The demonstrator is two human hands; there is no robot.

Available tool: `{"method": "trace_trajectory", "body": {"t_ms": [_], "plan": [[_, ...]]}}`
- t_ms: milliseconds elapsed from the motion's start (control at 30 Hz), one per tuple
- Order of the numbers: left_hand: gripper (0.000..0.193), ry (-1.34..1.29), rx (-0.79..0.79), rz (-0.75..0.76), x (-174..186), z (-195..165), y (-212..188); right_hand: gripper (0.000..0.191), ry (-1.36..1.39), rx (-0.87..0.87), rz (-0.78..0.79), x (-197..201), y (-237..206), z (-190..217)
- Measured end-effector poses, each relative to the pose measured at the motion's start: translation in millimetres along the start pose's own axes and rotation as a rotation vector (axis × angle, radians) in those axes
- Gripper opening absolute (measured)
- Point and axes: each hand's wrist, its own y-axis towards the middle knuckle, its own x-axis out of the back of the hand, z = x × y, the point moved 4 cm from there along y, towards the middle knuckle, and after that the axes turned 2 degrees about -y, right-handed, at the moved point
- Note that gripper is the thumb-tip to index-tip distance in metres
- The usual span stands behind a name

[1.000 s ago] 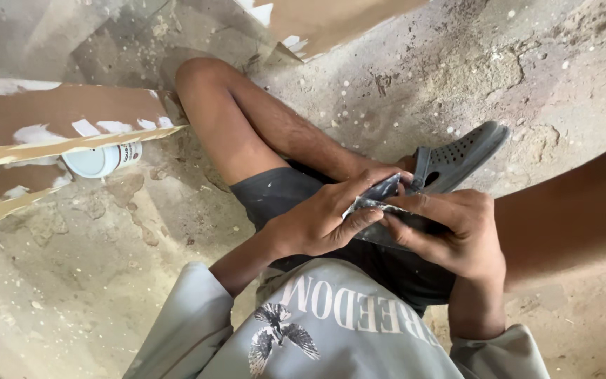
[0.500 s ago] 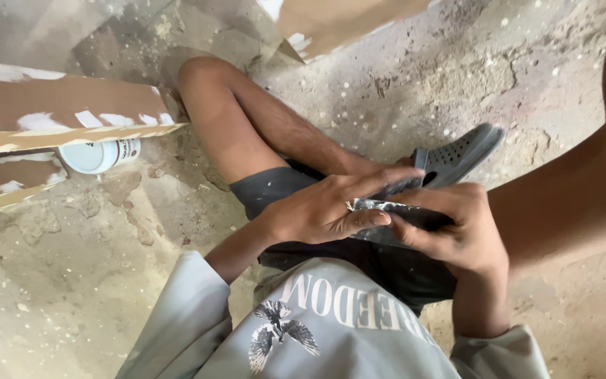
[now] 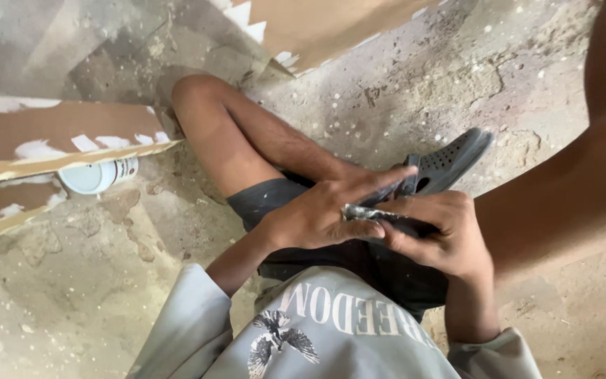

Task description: The person sits on the floor and uses a putty knife and a smaller scraper to apply white filler to the edges and legs of a wooden table. They repeatedly scoop filler from a container and spread it along the table's perimeter and legs.

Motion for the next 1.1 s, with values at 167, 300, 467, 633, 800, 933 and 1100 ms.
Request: {"method": "trace_trajectory", "body": {"t_ms": [167, 300, 467, 633, 800, 933, 1100], "plan": [[0.051, -0.374, 0.001, -0.413, 16.0, 23.1, 15.2, 0.017, -0.034, -0.037, -0.774, 2.6, -15.0, -8.7], [0.033, -0.253, 0.049, -0.543, 23.9, 36.7, 21.2, 0.017, -0.103, 0.126, -0.754, -6.3, -3.7, -7.0], [0.020, -0.043, 0.006, -0.614, 21.8, 42.2, 7.9, 0.031, -0.249, 0.031, -0.455, -14.7, 12.3, -12.6], [0.030, -0.114, -0.091, -0.782, 23.2, 61.7, -6.0, 0.026, 0.402, -0.322, -0.725, -20.1, 3.8, -49.1], [0.036, -0.465, -0.042, -0.468, -7.7, 85.3, 11.1, 0.015, 0.707, -0.173, -0.789, -36.3, -1.5, -55.6], [0.048, -0.659, 0.371, -0.555, -23.7, 91.9, 10.4, 0.026, 0.656, -0.189, -0.737, -41.5, 6.5, -51.2], [0.041, -0.446, -0.103, -0.648, -3.3, 45.1, 23.6, 0.049, 0.562, -0.338, -0.593, -52.1, 9.9, -42.6]]}}
